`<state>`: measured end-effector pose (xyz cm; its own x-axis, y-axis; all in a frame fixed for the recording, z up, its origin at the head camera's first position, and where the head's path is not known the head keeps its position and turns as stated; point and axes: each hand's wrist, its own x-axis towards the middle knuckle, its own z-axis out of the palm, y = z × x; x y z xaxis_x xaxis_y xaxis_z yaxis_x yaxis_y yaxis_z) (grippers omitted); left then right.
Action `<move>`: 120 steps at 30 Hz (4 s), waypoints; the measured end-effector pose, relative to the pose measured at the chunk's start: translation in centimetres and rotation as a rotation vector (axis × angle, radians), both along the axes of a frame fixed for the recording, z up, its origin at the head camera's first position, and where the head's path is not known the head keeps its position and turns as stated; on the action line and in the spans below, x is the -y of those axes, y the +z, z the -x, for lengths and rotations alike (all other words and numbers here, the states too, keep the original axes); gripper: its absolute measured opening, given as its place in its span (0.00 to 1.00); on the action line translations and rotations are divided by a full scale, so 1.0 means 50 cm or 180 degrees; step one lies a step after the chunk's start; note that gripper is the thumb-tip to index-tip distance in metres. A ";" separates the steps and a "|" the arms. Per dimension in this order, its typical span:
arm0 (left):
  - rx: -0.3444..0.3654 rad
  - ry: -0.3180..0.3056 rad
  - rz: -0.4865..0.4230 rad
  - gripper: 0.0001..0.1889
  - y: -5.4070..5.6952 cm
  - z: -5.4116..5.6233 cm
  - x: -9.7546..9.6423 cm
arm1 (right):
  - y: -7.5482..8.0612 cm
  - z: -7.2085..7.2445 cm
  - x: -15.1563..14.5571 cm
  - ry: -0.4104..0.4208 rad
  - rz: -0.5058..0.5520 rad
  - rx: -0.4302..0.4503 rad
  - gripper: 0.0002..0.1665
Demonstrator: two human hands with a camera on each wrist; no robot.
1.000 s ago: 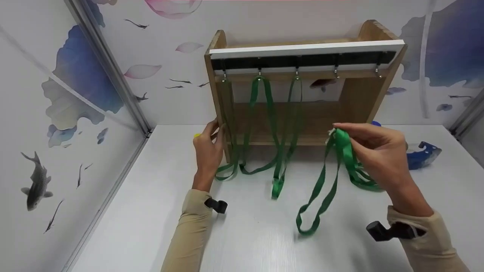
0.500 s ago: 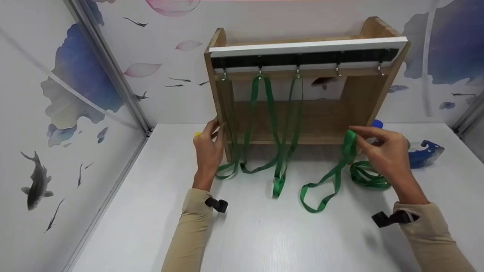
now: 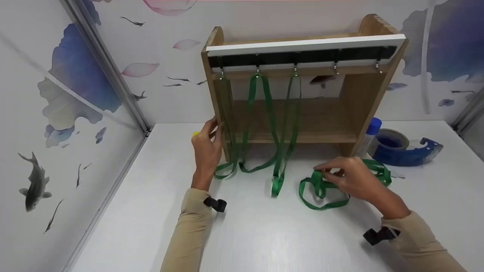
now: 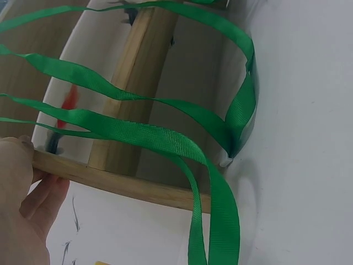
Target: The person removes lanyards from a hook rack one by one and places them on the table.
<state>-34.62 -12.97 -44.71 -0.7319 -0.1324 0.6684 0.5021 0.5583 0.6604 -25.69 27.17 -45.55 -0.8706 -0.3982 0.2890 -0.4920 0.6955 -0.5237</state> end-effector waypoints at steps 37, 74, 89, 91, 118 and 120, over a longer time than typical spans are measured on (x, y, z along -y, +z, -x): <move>0.0003 -0.0015 -0.0014 0.18 -0.004 -0.001 -0.001 | -0.046 0.002 0.018 -0.0320 -0.0265 0.0657 0.19; -0.0073 -0.0069 -0.0050 0.17 -0.003 0.002 0.000 | 0.087 0.033 0.216 -0.0789 0.1539 -0.0332 0.39; 0.0007 -0.0215 -0.0319 0.14 0.003 0.006 0.014 | 0.083 0.029 0.243 -0.0984 0.2019 -0.0735 0.20; 0.0046 -0.0262 -0.0434 0.13 0.005 0.006 0.015 | 0.081 0.030 0.245 -0.1048 0.2030 -0.0773 0.19; 0.0076 -0.0388 -0.0657 0.13 0.003 0.007 0.019 | 0.096 0.027 0.242 -0.1190 0.2146 -0.1329 0.12; 0.0066 -0.0397 -0.0662 0.13 0.003 0.006 0.018 | 0.089 0.032 0.238 -0.1273 0.2035 -0.1258 0.12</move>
<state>-34.94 -13.89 -44.58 -0.7646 -0.1736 0.6207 0.5436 0.3438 0.7657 -27.28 15.27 -41.11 -0.6988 0.2612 0.6659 -0.5015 0.4848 -0.7165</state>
